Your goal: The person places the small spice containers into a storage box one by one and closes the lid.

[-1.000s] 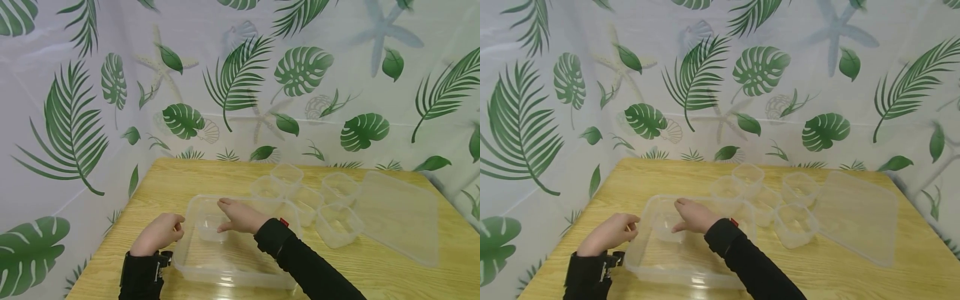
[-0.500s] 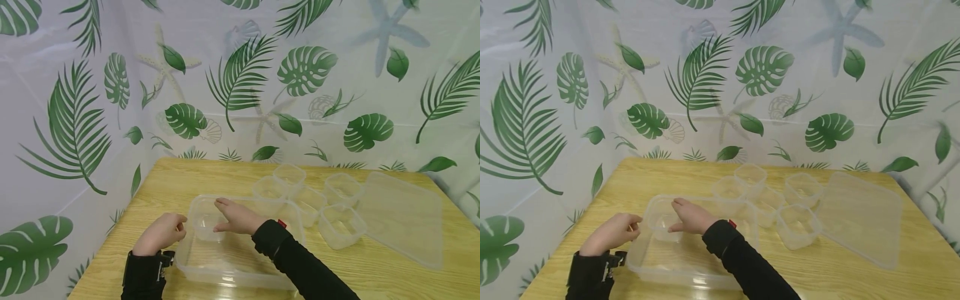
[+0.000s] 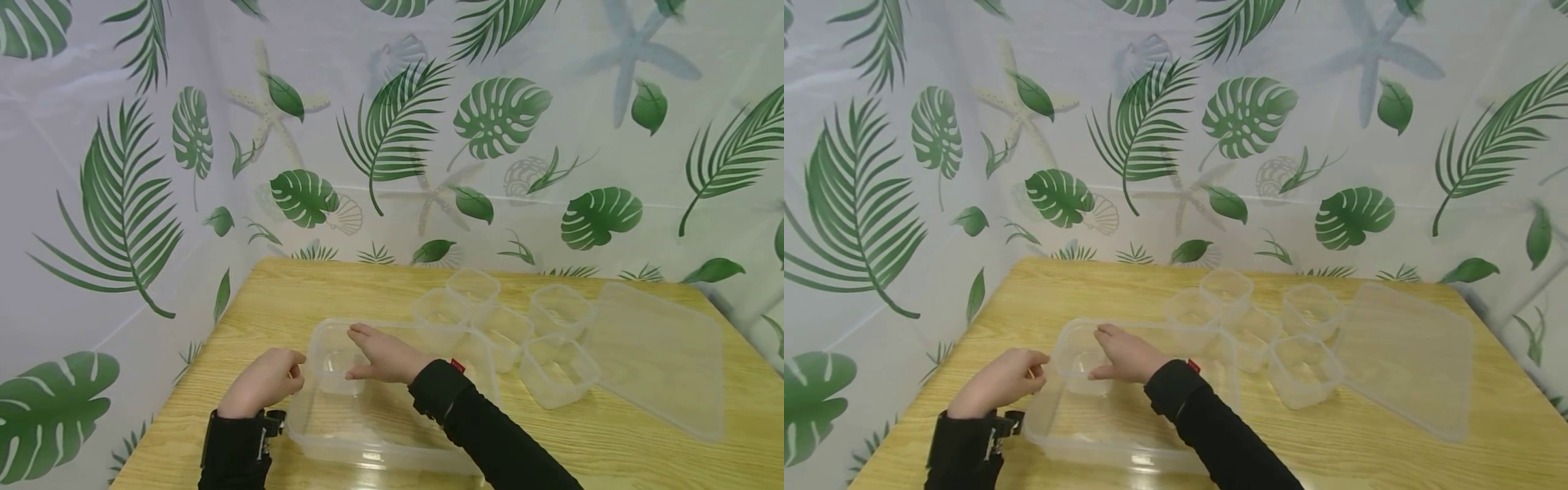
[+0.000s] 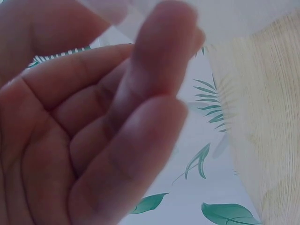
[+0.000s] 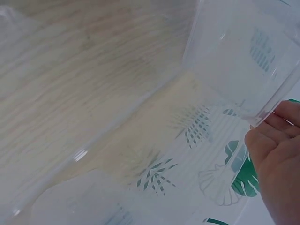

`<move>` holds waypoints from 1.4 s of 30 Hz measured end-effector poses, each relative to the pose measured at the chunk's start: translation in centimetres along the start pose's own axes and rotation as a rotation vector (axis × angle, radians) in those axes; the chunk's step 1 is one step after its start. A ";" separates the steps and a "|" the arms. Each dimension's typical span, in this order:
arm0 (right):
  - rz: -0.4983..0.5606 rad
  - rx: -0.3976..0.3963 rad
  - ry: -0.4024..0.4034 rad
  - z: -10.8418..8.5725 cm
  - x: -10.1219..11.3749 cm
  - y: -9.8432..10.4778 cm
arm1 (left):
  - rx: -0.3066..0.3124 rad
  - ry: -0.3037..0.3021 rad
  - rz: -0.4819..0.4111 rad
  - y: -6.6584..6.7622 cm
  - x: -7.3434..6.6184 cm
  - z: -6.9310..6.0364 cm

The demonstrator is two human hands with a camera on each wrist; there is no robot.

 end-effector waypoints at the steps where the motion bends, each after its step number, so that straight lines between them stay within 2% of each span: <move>1: 0.003 0.002 -0.003 0.0 0.0 -0.1 | 0.000 0.001 -0.002 0.0 0.0 0.0; 25: -0.026 -0.021 0.030 0.0 0.3 0.0 | -0.007 -0.015 0.005 -0.1 0.0 -0.1; 38: -0.042 -0.021 0.028 0.1 0.3 0.1 | -0.008 -0.010 0.014 0.1 0.0 -0.1; 42: -0.057 -0.018 0.013 0.1 0.4 0.1 | 0.005 0.008 -0.004 0.0 0.3 -0.1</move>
Point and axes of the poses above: each hand's wrist, its own z-axis towards the middle knuckle, its own y-axis out of the back of the hand, x = y × z, the point moved 10 cm from there along z, towards the middle knuckle, and after that the axes turned 4 degrees about x, right-handed, at the moved point
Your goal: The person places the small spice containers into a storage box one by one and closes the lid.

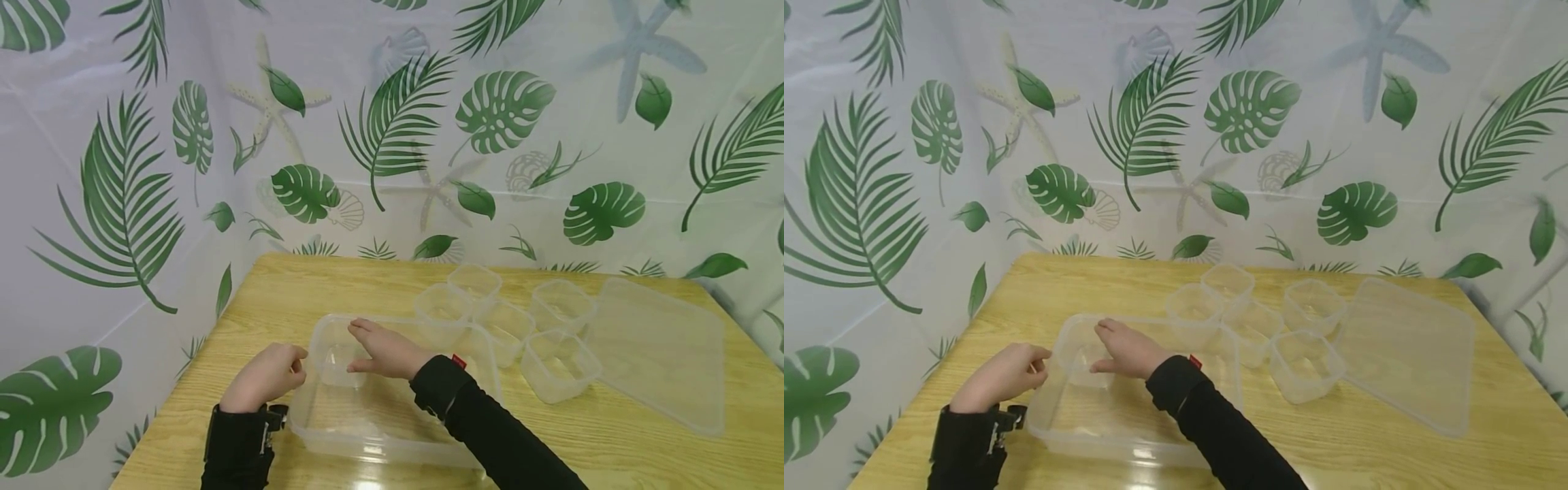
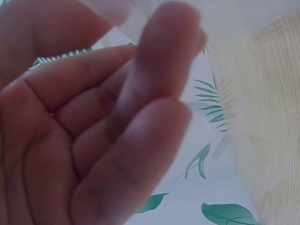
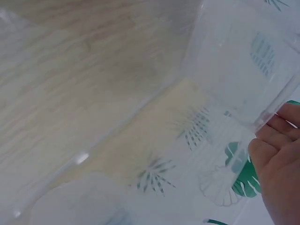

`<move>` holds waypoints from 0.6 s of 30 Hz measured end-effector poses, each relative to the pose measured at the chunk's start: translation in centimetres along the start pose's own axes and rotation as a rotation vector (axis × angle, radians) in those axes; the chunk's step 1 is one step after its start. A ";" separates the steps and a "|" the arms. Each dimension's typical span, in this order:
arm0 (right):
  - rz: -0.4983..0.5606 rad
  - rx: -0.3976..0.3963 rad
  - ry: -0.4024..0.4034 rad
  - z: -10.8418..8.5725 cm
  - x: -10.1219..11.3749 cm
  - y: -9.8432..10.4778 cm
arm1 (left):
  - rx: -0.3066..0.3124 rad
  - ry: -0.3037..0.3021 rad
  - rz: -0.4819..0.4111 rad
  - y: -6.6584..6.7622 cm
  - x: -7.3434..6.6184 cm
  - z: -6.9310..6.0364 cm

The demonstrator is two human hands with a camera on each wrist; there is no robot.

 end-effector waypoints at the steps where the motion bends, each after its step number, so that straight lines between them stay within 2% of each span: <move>1: 0.001 -0.003 -0.003 -0.1 0.0 0.1 | 0.003 0.004 -0.004 -0.1 0.0 0.0; 10: 0.046 -0.014 -0.017 -1.0 0.9 1.8 | 0.021 0.003 -0.034 -0.4 0.2 0.1; 18: 0.123 -0.073 -0.018 -3.8 1.3 4.9 | 0.022 -0.006 -0.045 -0.3 0.3 -0.1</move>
Point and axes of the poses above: each hand's wrist, its own z-axis towards the middle knuckle, its own y-axis out of the back of the hand, x = y × z, the point moved 10 cm from there along z, towards the middle knuckle, and after that the axes turned 4 degrees about x, right-handed, at the moved point
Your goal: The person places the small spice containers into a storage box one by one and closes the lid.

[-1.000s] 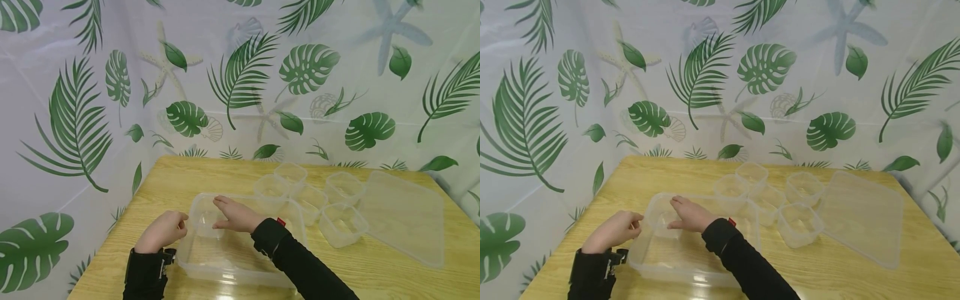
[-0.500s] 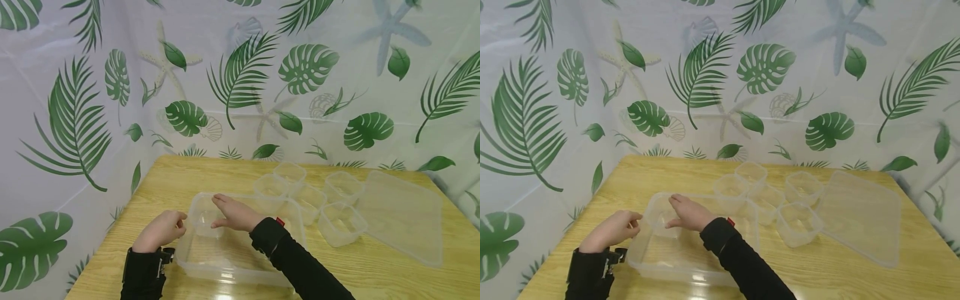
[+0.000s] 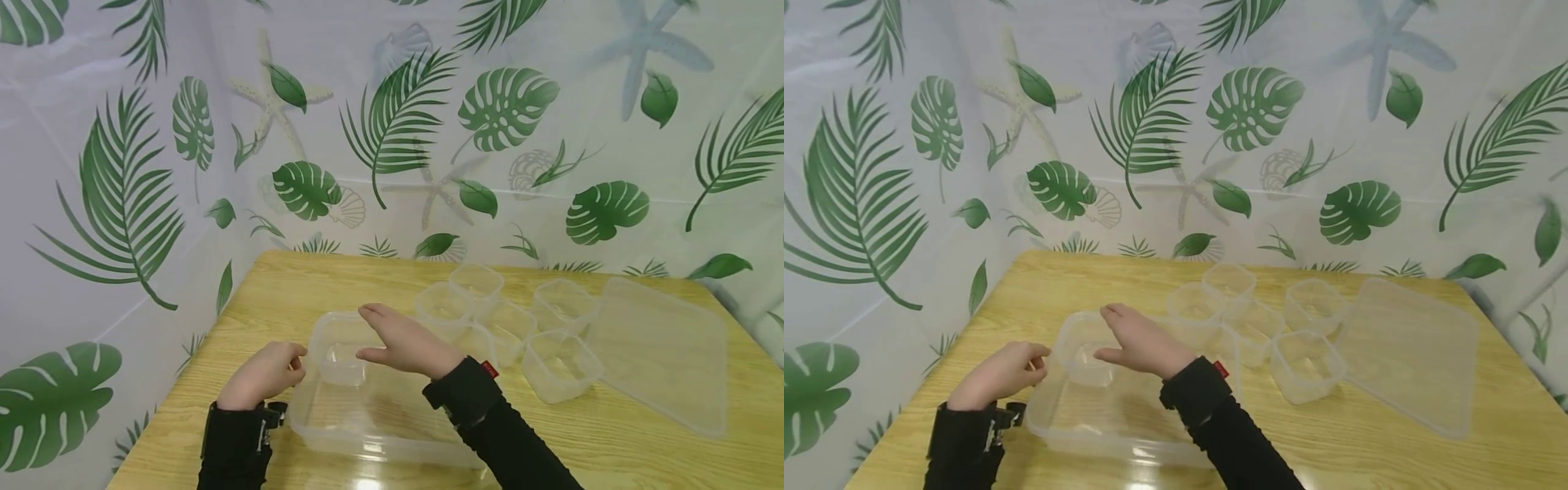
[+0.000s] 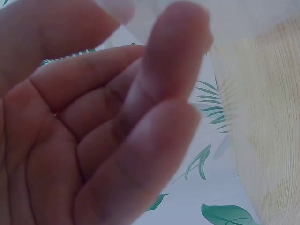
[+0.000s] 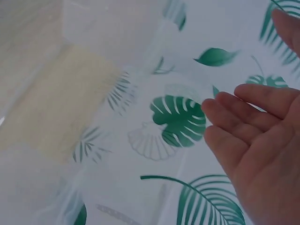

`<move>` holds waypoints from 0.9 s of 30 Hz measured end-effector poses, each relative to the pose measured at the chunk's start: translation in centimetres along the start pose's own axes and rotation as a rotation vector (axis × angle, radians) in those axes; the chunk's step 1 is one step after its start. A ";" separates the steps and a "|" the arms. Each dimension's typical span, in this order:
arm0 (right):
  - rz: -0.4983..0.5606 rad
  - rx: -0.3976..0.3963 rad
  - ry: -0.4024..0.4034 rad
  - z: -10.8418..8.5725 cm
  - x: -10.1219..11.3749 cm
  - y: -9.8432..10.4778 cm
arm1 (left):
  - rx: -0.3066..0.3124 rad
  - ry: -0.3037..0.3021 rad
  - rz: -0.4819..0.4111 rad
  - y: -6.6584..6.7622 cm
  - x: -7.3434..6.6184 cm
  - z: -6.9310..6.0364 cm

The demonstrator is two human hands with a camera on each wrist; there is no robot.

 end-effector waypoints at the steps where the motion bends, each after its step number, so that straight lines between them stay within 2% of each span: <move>1: 0.012 -0.006 -0.003 -0.5 -0.1 0.3 | 0.001 0.000 -0.002 0.0 0.0 0.0; 7: 0.072 -0.049 -0.028 -4.0 -0.6 1.7 | 0.011 -0.003 0.003 -0.1 0.1 0.0; 15: 0.068 -0.162 -0.098 -8.7 -2.0 3.3 | 0.018 -0.010 0.005 0.0 0.0 0.0; 20: 0.041 -0.240 -0.112 -10.3 -2.6 3.8 | 0.020 -0.006 0.004 0.0 0.0 -0.1; 27: 0.069 -0.290 -0.146 -11.7 -3.5 4.3 | 0.037 -0.011 -0.019 -0.1 -0.1 -0.1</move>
Point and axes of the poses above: each hand's wrist, its own z-axis towards the middle knuckle, its own y-axis out of the back of the hand, x = y × z, the point moved 10 cm from there along z, towards the middle knuckle, and after that the axes turned 4 degrees about x, right-handed, at the moved point
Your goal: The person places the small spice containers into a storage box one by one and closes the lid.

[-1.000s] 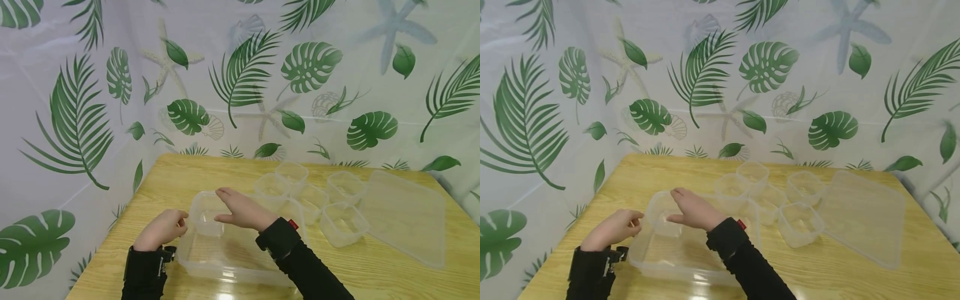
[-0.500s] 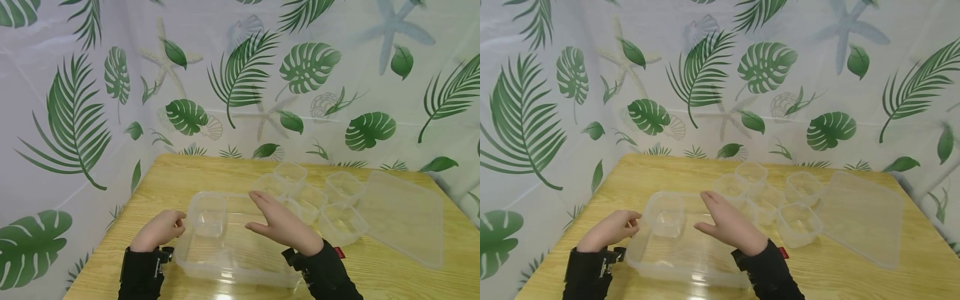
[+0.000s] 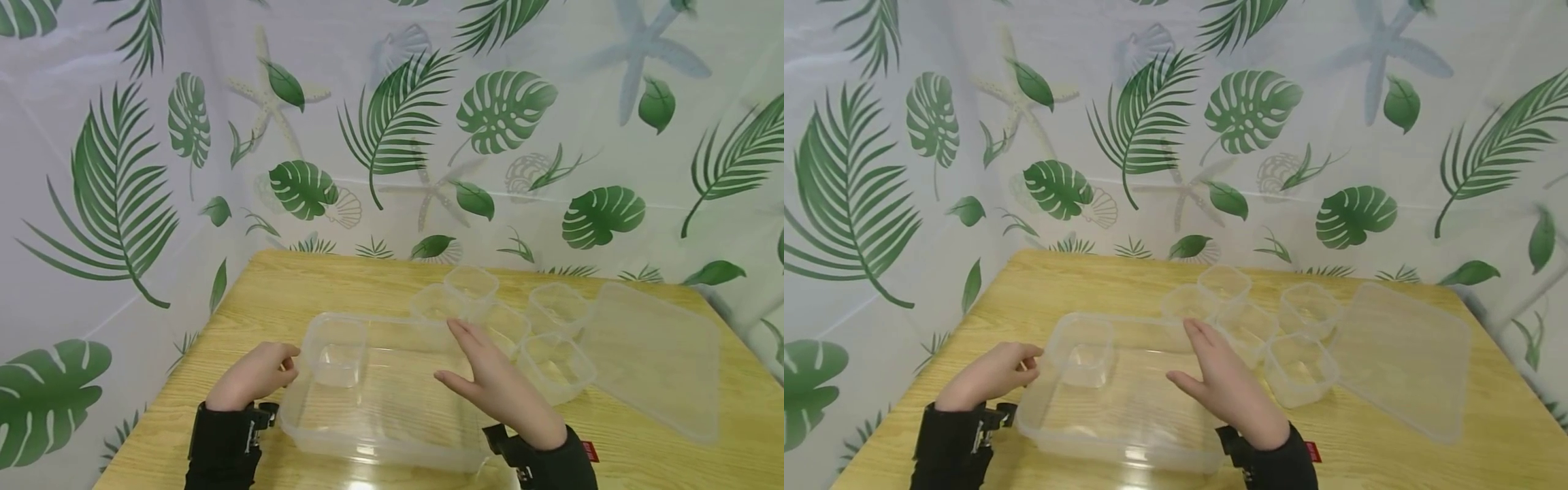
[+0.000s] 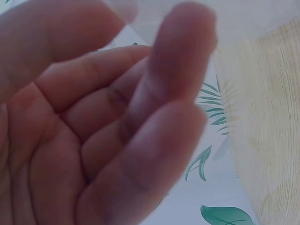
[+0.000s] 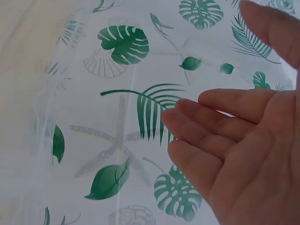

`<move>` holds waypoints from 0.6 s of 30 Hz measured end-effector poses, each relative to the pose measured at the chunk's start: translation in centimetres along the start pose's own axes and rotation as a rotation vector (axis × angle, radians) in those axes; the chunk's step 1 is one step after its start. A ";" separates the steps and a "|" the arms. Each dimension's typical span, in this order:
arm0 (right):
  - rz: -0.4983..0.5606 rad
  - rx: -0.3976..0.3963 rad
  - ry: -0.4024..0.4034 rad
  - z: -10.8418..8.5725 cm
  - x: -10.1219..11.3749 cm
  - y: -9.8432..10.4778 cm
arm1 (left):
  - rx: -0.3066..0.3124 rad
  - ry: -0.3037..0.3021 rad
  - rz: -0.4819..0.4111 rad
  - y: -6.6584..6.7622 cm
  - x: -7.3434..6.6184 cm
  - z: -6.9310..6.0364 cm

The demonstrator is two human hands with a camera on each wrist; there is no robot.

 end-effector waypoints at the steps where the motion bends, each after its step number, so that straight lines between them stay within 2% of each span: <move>1: -0.004 -0.007 -0.005 -0.1 -0.1 0.2 | 0.000 -0.003 0.000 0.0 0.0 0.0; 10: -0.027 -0.080 -0.066 -1.6 -1.7 3.3 | 0.021 0.033 -0.013 -0.1 0.2 0.0; 18: -0.014 -0.119 -0.187 -3.5 -4.8 5.8 | 0.030 0.052 -0.021 -0.3 0.3 -0.1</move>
Point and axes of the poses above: each hand's wrist, its own z-axis towards the middle knuckle, its own y-axis out of the back of the hand, x = y × z, the point moved 10 cm from there along z, towards the middle knuckle, and after that the axes turned 4 degrees about x, right-handed, at the moved point
